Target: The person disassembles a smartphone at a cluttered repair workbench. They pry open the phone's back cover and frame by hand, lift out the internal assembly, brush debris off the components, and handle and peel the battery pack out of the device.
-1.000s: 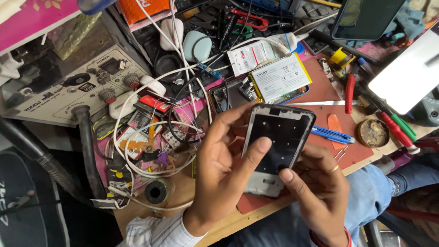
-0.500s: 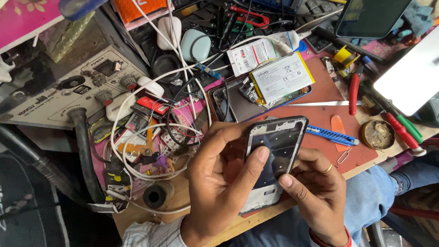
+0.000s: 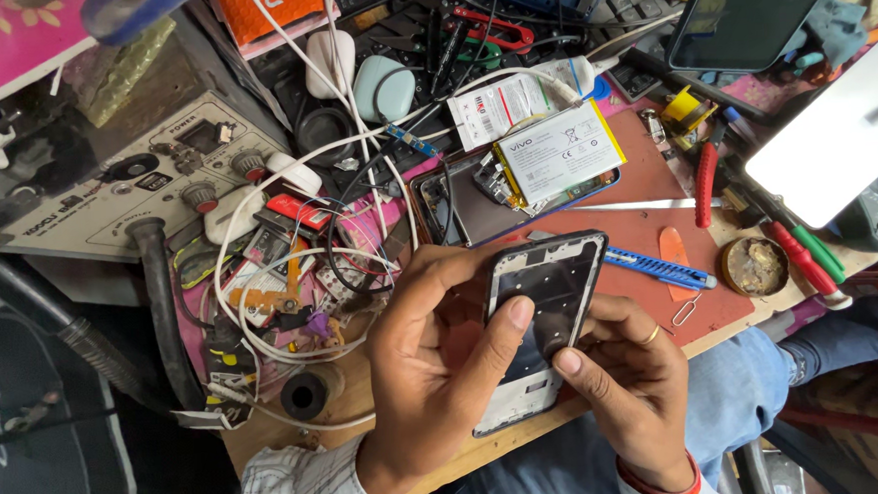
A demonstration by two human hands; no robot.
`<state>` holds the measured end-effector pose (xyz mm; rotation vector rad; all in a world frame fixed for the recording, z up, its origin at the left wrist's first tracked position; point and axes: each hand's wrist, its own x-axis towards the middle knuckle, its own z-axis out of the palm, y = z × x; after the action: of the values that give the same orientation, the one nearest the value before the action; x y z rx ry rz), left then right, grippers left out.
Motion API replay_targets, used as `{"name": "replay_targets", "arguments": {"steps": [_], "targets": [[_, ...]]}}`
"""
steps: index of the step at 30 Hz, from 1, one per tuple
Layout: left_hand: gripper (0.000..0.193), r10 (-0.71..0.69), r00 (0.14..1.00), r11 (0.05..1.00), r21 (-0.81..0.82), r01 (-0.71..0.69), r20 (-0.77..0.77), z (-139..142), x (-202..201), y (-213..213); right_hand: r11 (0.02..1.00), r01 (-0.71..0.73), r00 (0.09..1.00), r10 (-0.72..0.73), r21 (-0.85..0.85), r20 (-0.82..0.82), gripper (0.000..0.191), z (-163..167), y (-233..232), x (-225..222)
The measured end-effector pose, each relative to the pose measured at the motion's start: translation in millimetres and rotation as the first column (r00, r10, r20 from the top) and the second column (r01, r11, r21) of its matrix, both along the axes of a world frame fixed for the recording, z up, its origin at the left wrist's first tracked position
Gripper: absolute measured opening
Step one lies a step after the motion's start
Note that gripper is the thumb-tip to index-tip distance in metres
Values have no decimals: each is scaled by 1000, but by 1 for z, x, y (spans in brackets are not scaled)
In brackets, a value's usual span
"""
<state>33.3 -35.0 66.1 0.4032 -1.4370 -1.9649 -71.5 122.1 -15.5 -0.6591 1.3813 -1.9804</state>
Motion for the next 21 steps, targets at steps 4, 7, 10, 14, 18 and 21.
{"name": "replay_targets", "arguments": {"steps": [4,7,10,14,18,21], "targets": [[31,-5,1000,1000,-18,5,2,0,0,-1,1000,6,1000,-6,-5,31,38,0,0,1],[30,-12,1000,1000,2,12,-1,1,0,-1,1000,-7,999,7,4,51,39,1,-1,1],[31,-10,1000,1000,18,9,9,1,0,-1,999,-20,999,19,32,46,40,3,-1,0],[32,-10,1000,1000,14,10,2,1,-1,-1,999,-27,999,25,41,40,41,6,-1,0],[32,-9,1000,999,33,9,14,1,-1,-1,999,-29,998,26,46,63,40,7,-1,0],[32,-19,1000,999,30,19,-3,0,0,-2,998,-29,998,26,54,55,40,6,-1,0]]}}
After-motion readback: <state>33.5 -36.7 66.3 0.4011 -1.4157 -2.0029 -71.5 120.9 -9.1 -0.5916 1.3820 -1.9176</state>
